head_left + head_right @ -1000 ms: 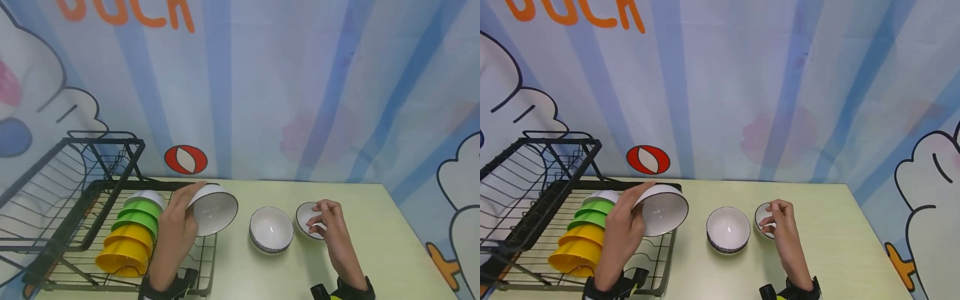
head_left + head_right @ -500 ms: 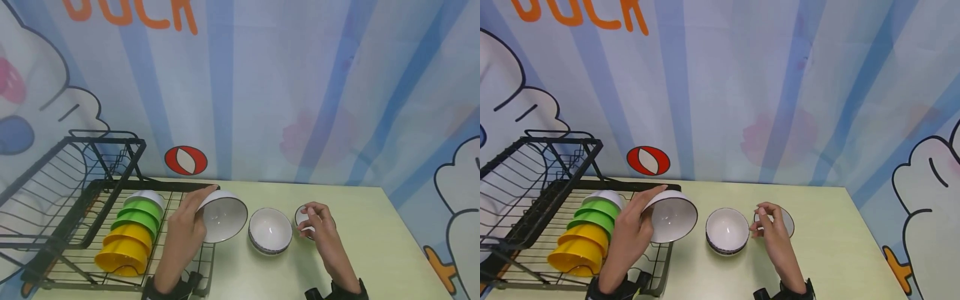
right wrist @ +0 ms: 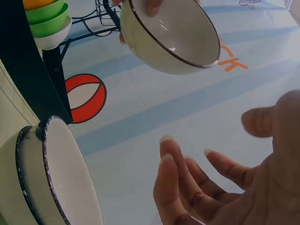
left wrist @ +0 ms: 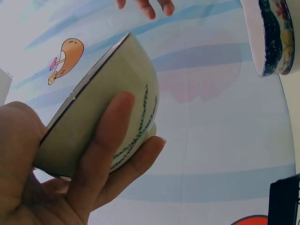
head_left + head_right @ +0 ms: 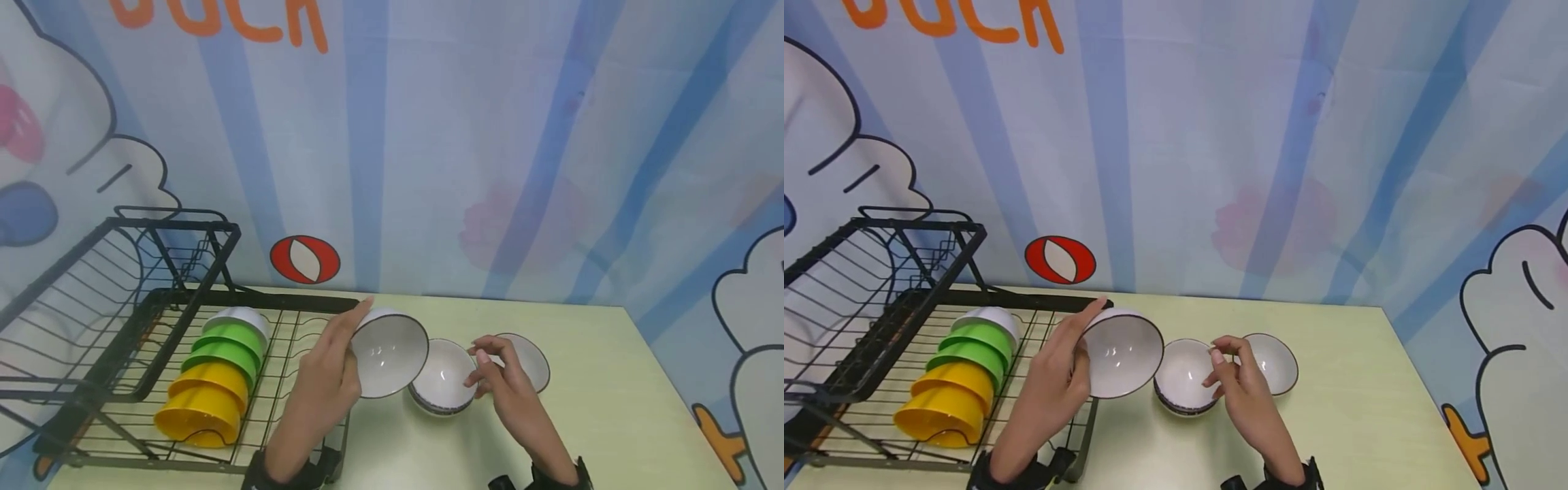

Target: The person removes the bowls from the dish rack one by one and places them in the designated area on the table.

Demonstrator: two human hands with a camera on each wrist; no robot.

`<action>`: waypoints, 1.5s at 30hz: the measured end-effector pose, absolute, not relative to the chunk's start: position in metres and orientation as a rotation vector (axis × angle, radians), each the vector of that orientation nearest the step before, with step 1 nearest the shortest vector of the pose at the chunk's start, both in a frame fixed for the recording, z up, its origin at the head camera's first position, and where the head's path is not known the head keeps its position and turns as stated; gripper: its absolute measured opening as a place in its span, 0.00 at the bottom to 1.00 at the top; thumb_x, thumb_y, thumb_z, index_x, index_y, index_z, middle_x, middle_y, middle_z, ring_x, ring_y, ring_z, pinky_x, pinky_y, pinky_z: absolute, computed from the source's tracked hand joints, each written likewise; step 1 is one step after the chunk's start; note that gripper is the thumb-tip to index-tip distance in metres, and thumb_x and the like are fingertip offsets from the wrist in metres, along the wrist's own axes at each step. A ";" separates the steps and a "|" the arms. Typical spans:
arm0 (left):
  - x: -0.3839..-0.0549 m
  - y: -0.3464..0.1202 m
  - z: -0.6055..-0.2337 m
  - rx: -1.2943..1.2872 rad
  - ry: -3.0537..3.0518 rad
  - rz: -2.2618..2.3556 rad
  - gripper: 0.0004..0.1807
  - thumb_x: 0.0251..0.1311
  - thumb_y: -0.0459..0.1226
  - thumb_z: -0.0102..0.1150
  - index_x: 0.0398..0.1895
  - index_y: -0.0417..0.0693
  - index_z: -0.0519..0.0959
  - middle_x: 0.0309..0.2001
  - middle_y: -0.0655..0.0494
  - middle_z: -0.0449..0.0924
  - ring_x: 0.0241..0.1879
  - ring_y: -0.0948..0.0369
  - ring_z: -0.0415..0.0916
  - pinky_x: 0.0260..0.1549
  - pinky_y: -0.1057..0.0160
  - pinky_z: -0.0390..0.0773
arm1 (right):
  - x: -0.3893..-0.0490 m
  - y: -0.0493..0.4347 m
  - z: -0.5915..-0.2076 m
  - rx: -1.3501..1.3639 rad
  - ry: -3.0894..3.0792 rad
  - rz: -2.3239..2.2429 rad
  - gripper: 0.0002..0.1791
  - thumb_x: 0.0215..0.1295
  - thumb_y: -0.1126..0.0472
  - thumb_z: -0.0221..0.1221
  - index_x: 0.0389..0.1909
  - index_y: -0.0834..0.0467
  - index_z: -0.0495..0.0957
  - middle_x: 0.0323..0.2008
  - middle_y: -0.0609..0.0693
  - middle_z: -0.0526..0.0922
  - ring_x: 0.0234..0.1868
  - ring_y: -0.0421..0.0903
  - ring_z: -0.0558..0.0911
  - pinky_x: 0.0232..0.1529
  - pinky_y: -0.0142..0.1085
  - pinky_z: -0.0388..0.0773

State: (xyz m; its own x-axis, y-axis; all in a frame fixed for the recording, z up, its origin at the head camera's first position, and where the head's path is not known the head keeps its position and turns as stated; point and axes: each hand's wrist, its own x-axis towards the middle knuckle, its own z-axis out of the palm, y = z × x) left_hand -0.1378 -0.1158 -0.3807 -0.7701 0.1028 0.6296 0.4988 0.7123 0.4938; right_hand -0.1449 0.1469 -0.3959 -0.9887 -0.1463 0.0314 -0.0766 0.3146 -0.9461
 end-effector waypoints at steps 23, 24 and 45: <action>-0.129 -0.094 -0.380 -0.652 -2.287 -0.936 0.39 0.57 0.19 0.45 0.73 0.53 0.64 0.64 0.50 0.74 0.45 0.56 0.84 0.37 0.60 0.88 | -0.136 0.139 -0.402 -0.677 2.448 -1.593 0.19 0.78 0.58 0.48 0.66 0.53 0.61 0.42 0.55 0.84 0.38 0.42 0.84 0.38 0.34 0.81; -0.128 -0.094 -0.381 -0.654 -2.287 -0.932 0.39 0.57 0.19 0.45 0.73 0.53 0.64 0.64 0.50 0.74 0.45 0.56 0.84 0.36 0.61 0.88 | -0.136 0.140 -0.402 -0.682 2.448 -1.597 0.19 0.78 0.58 0.48 0.65 0.53 0.62 0.41 0.55 0.85 0.38 0.43 0.84 0.38 0.34 0.81; -0.124 -0.089 -0.380 -0.753 -2.318 -0.913 0.30 0.67 0.27 0.49 0.71 0.54 0.67 0.63 0.52 0.74 0.46 0.60 0.82 0.35 0.64 0.87 | -0.130 0.138 -0.397 -0.610 2.596 -1.454 0.17 0.78 0.56 0.48 0.64 0.52 0.66 0.32 0.47 0.85 0.32 0.38 0.82 0.33 0.32 0.79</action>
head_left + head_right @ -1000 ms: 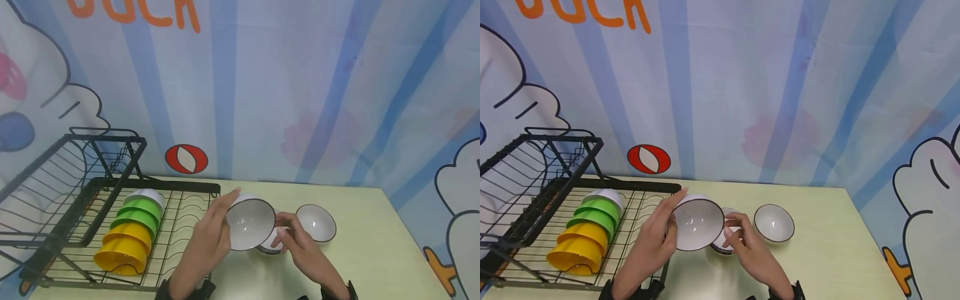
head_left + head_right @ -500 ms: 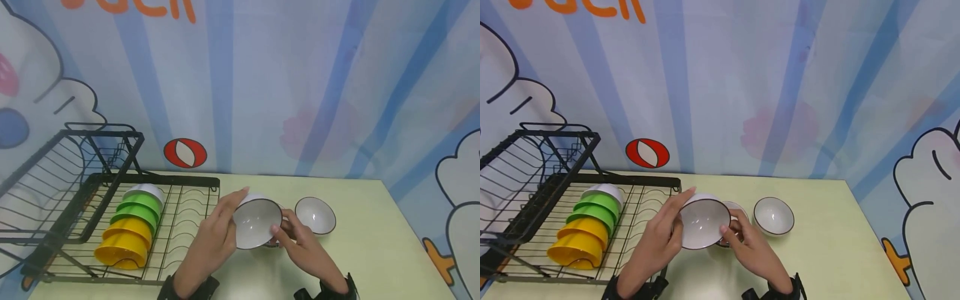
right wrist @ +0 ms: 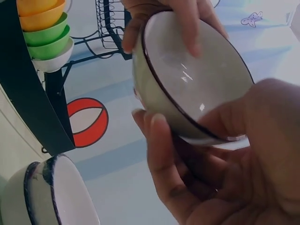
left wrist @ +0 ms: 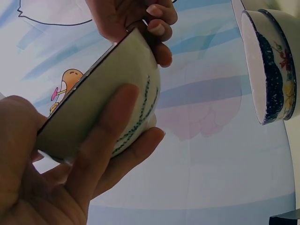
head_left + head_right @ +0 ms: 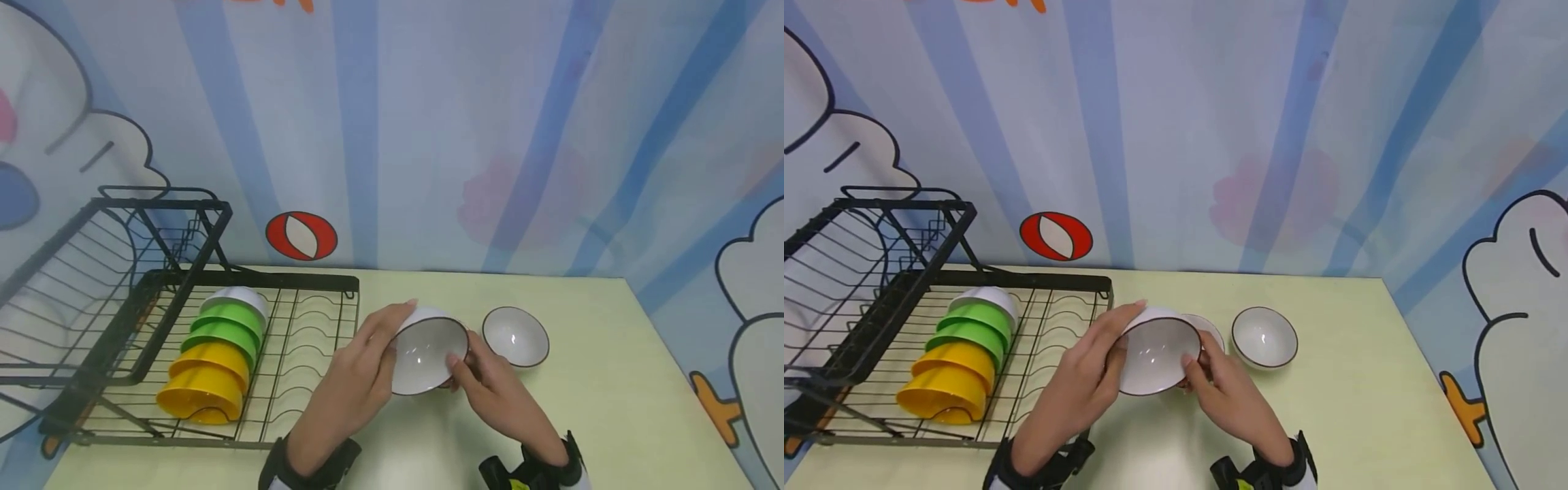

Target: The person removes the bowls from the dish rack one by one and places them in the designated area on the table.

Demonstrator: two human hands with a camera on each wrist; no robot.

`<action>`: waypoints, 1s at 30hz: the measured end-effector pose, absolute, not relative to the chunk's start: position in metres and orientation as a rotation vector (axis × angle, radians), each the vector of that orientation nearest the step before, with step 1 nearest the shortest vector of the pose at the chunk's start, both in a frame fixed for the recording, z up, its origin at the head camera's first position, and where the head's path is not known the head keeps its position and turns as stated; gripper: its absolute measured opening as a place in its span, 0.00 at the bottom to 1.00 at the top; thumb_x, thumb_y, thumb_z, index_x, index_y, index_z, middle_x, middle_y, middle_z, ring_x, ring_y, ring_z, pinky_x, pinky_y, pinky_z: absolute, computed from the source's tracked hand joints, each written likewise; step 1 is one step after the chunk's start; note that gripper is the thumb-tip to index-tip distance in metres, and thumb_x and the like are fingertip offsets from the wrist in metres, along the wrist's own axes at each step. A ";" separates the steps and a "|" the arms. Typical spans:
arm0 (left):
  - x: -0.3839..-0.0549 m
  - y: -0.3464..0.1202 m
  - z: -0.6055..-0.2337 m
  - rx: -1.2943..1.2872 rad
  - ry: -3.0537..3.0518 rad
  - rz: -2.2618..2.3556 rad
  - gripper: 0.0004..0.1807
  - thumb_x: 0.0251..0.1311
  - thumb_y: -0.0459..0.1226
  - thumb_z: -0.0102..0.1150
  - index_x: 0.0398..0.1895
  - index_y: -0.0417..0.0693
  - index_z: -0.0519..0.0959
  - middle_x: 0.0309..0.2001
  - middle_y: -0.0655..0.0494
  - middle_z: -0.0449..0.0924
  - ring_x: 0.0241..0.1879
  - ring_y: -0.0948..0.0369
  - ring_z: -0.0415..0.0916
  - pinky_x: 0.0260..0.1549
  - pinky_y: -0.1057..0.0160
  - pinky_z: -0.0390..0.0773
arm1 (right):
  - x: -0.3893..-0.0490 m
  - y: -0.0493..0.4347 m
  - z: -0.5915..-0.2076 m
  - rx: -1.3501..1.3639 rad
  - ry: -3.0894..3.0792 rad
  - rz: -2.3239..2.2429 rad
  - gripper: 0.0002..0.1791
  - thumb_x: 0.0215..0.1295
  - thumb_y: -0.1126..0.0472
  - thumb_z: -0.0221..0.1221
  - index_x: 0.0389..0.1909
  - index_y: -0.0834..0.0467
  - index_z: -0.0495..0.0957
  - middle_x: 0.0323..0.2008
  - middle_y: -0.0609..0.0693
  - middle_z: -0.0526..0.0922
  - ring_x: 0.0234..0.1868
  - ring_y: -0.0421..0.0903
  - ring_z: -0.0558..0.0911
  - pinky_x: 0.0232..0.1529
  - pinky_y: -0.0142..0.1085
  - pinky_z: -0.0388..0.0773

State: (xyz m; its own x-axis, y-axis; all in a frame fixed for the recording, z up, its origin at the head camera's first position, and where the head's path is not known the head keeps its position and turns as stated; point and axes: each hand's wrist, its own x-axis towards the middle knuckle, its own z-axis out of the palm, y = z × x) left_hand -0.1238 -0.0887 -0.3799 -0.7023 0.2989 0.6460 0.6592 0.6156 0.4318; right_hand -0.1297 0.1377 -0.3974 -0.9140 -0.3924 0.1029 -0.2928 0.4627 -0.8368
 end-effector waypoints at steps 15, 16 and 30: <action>-0.119 -0.090 -0.372 -0.819 -2.473 -1.154 0.31 0.72 0.45 0.53 0.76 0.60 0.58 0.71 0.54 0.65 0.47 0.57 0.83 0.29 0.80 0.81 | -0.130 0.132 -0.394 -0.420 2.634 -1.502 0.18 0.77 0.60 0.48 0.65 0.54 0.66 0.27 0.48 0.85 0.30 0.37 0.84 0.30 0.31 0.77; -0.119 -0.090 -0.372 -0.824 -2.482 -1.169 0.32 0.72 0.45 0.53 0.76 0.60 0.58 0.72 0.54 0.65 0.48 0.57 0.83 0.30 0.79 0.81 | -0.130 0.133 -0.394 -0.407 2.636 -1.496 0.18 0.77 0.59 0.48 0.65 0.53 0.66 0.26 0.47 0.85 0.30 0.36 0.83 0.28 0.31 0.75; -0.119 -0.098 -0.370 -0.774 -2.558 -1.019 0.32 0.70 0.50 0.55 0.74 0.60 0.62 0.70 0.61 0.68 0.49 0.62 0.84 0.28 0.75 0.80 | -0.138 0.154 -0.391 -0.097 2.648 -1.437 0.26 0.79 0.53 0.44 0.74 0.52 0.59 0.31 0.52 0.86 0.26 0.47 0.76 0.22 0.35 0.62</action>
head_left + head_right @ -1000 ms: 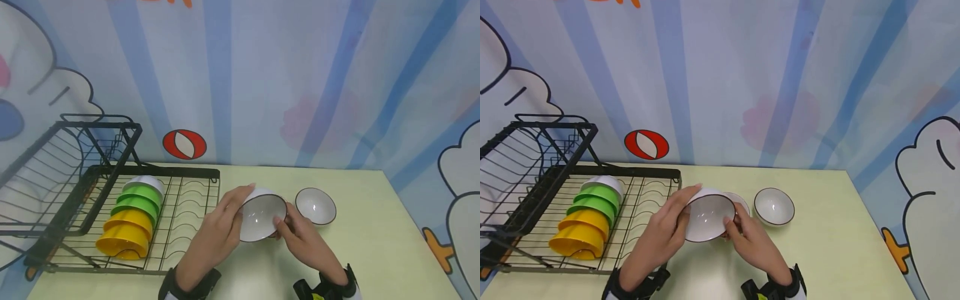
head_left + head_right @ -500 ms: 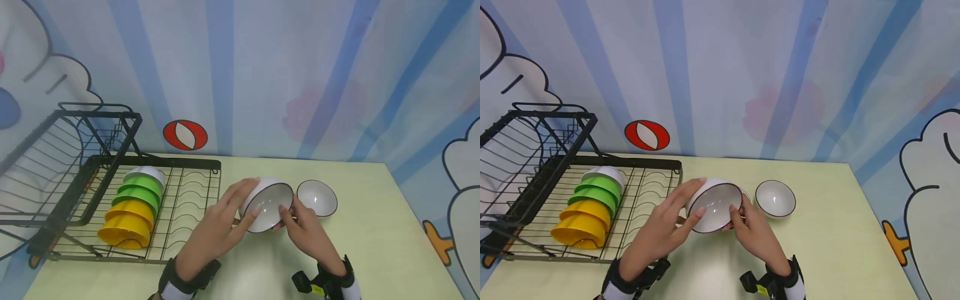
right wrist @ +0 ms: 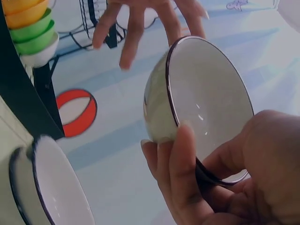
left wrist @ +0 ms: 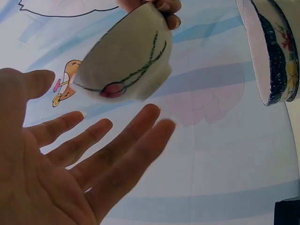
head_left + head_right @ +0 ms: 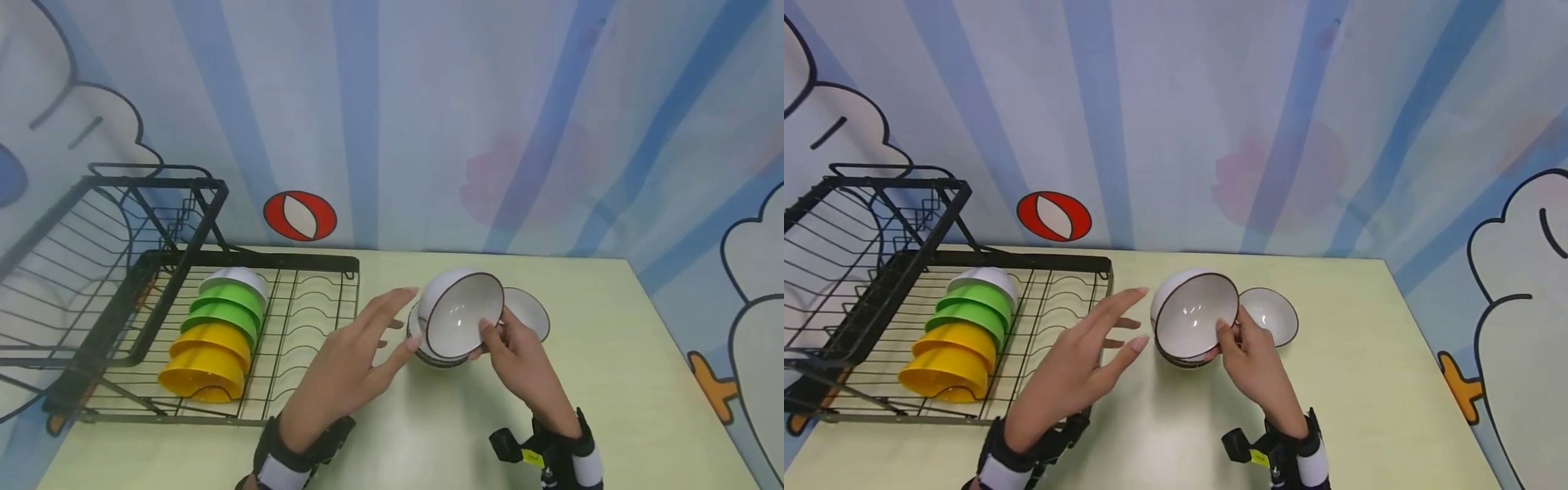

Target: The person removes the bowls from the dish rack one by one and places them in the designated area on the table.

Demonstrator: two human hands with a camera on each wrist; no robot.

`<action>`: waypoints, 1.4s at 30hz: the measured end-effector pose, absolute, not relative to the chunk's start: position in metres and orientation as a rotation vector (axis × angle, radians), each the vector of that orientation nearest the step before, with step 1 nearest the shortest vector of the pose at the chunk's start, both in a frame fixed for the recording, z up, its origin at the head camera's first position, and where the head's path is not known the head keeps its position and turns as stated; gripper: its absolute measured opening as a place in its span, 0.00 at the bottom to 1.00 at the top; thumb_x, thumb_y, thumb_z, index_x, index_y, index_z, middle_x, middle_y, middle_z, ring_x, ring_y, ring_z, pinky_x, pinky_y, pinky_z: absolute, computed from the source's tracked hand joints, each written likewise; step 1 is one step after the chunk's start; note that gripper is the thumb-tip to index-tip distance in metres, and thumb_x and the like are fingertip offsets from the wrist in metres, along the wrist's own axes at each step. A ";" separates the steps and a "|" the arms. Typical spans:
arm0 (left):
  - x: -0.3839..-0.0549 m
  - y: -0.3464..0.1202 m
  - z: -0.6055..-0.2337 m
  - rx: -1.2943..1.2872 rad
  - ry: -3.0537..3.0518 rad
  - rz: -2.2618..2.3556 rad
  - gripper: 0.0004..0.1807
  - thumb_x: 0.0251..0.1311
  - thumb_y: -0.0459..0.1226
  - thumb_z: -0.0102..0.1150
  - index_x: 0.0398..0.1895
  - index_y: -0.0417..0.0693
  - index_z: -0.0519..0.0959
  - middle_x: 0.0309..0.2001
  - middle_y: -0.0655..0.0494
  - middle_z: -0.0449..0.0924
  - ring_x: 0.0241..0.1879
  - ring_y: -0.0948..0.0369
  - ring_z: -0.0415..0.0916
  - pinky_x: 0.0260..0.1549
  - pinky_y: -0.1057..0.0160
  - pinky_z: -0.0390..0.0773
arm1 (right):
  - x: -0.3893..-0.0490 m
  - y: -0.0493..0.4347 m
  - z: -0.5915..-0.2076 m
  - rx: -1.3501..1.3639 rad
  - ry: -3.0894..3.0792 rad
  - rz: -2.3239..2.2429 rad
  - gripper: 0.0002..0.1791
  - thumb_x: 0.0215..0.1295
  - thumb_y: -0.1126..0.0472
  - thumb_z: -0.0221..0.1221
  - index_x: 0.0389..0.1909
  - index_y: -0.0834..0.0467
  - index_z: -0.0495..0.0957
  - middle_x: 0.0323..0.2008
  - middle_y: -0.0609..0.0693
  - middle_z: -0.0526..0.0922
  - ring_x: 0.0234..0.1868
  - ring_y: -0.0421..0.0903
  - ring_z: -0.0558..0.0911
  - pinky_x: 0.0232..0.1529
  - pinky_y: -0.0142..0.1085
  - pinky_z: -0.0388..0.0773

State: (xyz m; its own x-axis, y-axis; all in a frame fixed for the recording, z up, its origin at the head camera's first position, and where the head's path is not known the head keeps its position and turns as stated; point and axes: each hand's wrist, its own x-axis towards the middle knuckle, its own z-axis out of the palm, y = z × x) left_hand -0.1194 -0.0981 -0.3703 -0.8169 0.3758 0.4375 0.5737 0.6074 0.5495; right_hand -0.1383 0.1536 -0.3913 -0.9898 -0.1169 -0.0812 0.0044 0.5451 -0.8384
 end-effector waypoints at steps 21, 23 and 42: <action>-0.126 -0.104 -0.373 -0.803 -2.546 -0.789 0.18 0.70 0.46 0.56 0.60 0.55 0.78 0.51 0.60 0.86 0.38 0.65 0.85 0.27 0.71 0.79 | -0.151 0.189 -0.392 0.151 2.686 -1.498 0.27 0.79 0.51 0.41 0.72 0.59 0.61 0.32 0.54 0.85 0.37 0.41 0.84 0.45 0.37 0.75; -0.126 -0.104 -0.373 -0.796 -2.553 -0.778 0.18 0.70 0.46 0.56 0.60 0.55 0.79 0.51 0.61 0.86 0.38 0.65 0.85 0.27 0.70 0.80 | -0.152 0.191 -0.393 0.150 2.688 -1.509 0.28 0.79 0.51 0.41 0.73 0.60 0.60 0.32 0.52 0.85 0.37 0.40 0.84 0.46 0.37 0.76; -0.118 -0.109 -0.371 -0.724 -2.598 -0.722 0.17 0.67 0.44 0.60 0.59 0.60 0.80 0.46 0.66 0.86 0.33 0.69 0.81 0.25 0.74 0.74 | -0.159 0.211 -0.403 0.386 2.619 -1.519 0.31 0.79 0.53 0.38 0.77 0.62 0.49 0.34 0.50 0.86 0.37 0.39 0.81 0.54 0.45 0.72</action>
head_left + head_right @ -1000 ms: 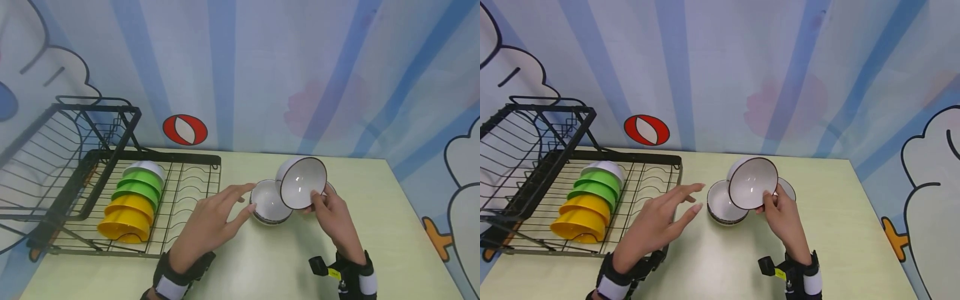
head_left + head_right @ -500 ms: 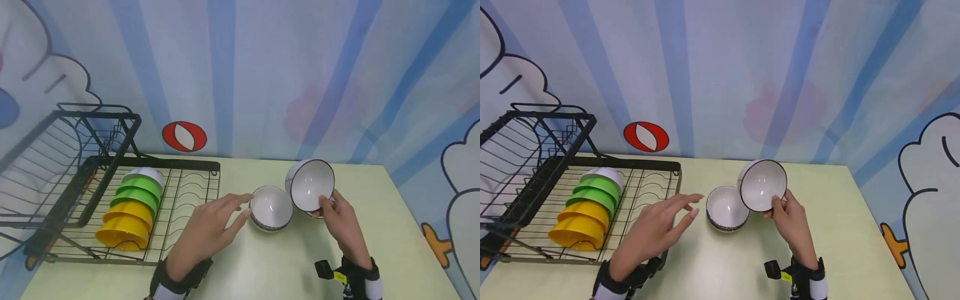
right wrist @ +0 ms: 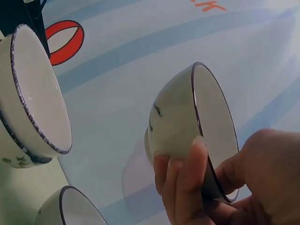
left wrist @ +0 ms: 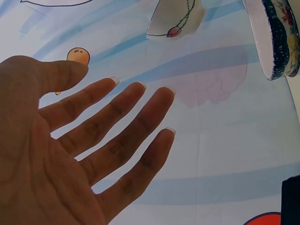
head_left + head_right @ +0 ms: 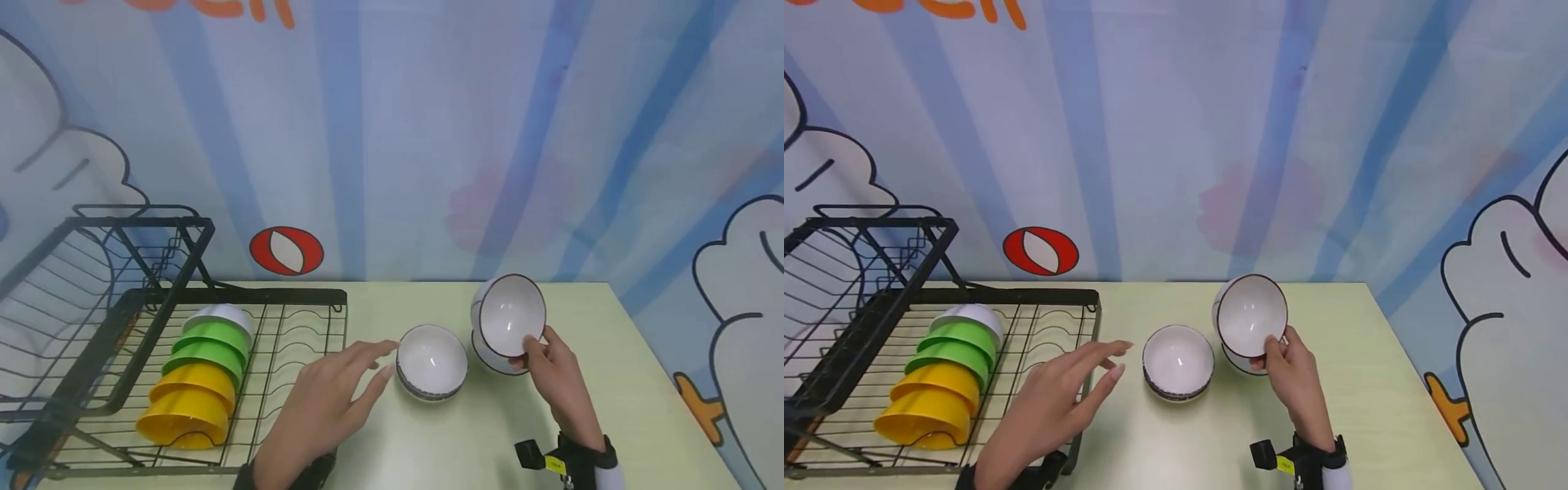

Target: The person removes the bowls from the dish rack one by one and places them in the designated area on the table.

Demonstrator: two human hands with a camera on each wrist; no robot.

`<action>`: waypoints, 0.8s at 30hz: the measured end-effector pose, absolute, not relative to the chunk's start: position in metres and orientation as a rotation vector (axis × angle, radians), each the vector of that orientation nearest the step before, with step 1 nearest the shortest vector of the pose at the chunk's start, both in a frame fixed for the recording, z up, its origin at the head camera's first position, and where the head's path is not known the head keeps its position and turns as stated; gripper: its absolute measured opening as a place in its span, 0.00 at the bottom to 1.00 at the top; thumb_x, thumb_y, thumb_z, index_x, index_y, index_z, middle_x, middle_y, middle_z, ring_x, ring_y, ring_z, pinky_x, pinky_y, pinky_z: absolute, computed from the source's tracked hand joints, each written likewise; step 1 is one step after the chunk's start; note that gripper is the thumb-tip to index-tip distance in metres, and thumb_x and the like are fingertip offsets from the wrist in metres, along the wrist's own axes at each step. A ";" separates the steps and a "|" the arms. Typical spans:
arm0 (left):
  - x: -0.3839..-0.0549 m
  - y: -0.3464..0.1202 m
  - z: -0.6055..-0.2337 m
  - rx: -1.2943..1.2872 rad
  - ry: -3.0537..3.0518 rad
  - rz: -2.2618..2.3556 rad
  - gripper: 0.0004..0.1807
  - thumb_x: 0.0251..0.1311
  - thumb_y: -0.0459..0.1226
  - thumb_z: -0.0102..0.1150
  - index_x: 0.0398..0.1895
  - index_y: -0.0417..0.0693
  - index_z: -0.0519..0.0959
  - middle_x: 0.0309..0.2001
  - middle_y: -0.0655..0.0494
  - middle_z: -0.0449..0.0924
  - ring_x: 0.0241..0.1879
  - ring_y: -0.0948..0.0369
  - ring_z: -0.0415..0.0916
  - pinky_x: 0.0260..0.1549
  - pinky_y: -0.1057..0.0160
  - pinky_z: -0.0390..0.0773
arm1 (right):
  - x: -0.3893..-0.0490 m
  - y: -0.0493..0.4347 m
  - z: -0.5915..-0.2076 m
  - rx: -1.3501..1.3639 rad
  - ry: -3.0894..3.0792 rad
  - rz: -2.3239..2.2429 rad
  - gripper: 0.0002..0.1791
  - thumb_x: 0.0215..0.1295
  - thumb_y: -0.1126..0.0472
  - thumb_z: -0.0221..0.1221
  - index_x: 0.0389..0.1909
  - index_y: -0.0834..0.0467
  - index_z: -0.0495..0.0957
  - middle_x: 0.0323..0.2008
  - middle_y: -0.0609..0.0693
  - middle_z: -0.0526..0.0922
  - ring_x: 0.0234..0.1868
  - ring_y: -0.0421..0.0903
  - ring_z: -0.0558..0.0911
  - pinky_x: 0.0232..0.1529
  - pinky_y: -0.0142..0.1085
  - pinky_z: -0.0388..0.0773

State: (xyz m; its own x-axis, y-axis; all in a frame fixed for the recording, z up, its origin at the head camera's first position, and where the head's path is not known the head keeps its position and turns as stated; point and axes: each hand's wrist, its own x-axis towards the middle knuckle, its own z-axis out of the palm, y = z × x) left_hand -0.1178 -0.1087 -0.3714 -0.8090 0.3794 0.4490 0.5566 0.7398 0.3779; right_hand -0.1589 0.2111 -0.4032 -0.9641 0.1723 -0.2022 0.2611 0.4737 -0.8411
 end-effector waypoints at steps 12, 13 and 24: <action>-0.118 -0.111 -0.372 -0.708 -2.532 -0.719 0.17 0.65 0.44 0.62 0.57 0.62 0.80 0.44 0.67 0.86 0.32 0.69 0.81 0.24 0.75 0.73 | -0.167 0.220 -0.418 0.423 2.653 -1.584 0.25 0.78 0.58 0.36 0.70 0.65 0.56 0.42 0.58 0.86 0.37 0.41 0.81 0.47 0.36 0.73; -0.119 -0.111 -0.371 -0.708 -2.534 -0.719 0.17 0.65 0.44 0.62 0.57 0.62 0.80 0.45 0.67 0.86 0.32 0.69 0.81 0.24 0.75 0.72 | -0.168 0.221 -0.419 0.428 2.652 -1.581 0.25 0.77 0.58 0.35 0.70 0.65 0.56 0.42 0.58 0.86 0.37 0.41 0.81 0.46 0.36 0.74; -0.118 -0.109 -0.371 -0.686 -2.577 -0.729 0.17 0.66 0.44 0.61 0.57 0.63 0.80 0.47 0.68 0.86 0.31 0.71 0.79 0.24 0.75 0.72 | -0.168 0.231 -0.429 0.406 2.630 -1.478 0.28 0.76 0.59 0.35 0.72 0.68 0.53 0.41 0.59 0.87 0.35 0.43 0.81 0.43 0.37 0.74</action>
State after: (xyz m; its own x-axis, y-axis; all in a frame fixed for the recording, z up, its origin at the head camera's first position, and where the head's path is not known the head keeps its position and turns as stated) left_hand -0.1181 -0.1092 -0.3714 -0.8110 0.3495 0.4692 0.5434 0.7470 0.3829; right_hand -0.1682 0.2314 -0.4287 -0.9597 0.1828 -0.2134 0.2774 0.4940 -0.8240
